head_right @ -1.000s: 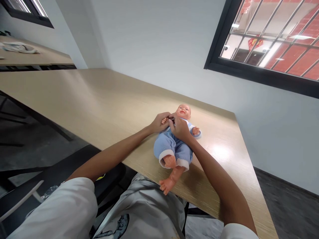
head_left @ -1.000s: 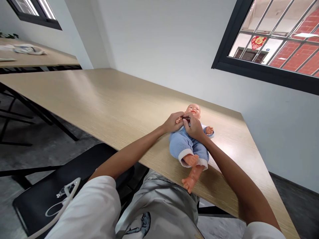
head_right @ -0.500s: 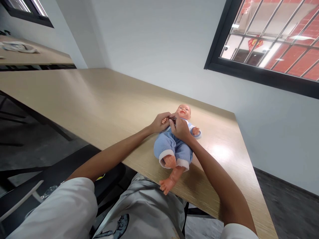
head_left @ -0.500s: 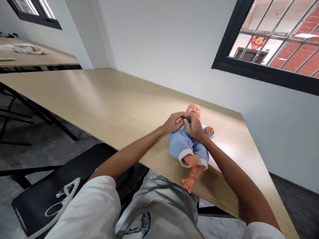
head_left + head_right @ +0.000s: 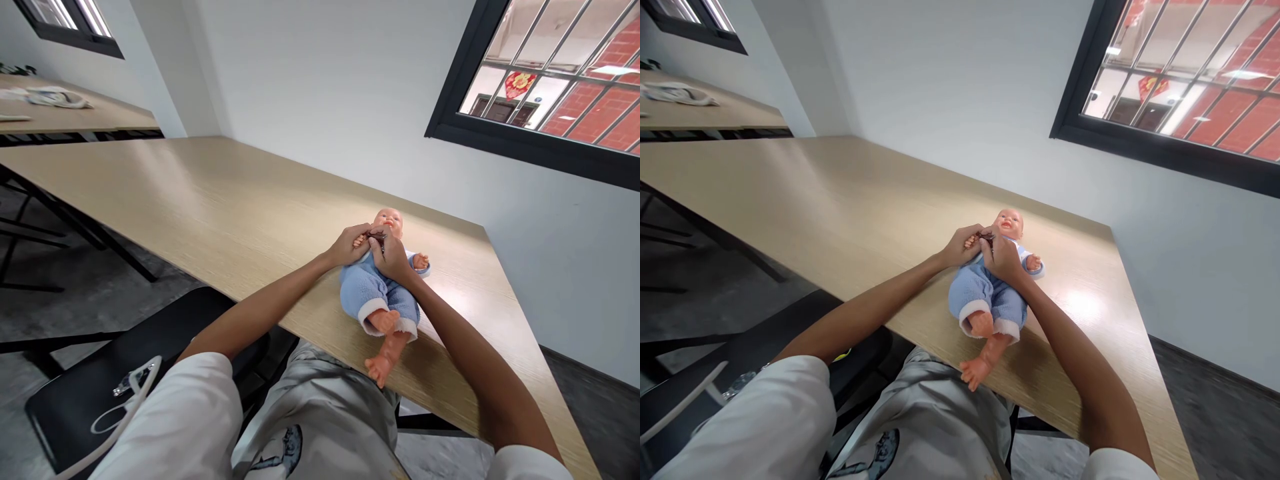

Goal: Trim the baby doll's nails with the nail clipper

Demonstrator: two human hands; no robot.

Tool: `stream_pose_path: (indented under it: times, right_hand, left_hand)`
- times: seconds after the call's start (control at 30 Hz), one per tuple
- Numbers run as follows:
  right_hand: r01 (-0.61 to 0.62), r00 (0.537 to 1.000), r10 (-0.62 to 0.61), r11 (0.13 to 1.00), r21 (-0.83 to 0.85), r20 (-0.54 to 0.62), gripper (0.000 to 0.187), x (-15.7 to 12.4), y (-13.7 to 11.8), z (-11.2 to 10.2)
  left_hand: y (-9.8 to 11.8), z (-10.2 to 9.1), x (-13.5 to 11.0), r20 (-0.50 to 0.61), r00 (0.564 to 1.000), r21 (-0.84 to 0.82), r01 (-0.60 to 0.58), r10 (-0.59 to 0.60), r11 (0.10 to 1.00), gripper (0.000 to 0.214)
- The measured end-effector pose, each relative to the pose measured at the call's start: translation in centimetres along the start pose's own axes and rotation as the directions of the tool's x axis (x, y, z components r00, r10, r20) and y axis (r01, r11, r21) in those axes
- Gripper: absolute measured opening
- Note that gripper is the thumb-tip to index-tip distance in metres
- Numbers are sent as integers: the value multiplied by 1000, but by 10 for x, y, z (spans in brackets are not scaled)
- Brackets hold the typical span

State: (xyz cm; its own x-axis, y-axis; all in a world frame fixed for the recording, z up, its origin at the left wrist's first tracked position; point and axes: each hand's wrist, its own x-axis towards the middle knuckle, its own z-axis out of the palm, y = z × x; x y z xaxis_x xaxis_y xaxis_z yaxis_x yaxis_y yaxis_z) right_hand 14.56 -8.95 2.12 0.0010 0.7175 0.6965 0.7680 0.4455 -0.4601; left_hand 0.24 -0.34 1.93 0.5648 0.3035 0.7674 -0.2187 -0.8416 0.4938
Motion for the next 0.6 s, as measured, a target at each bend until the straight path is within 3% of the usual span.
stream_pose_path:
  times: [0.6]
  right_hand:
    - [35, 999, -35, 999, -18, 3, 17, 0, -1, -1]
  left_hand:
    - [-3, 2, 0, -28, 1000, 33, 11, -10, 999, 33]
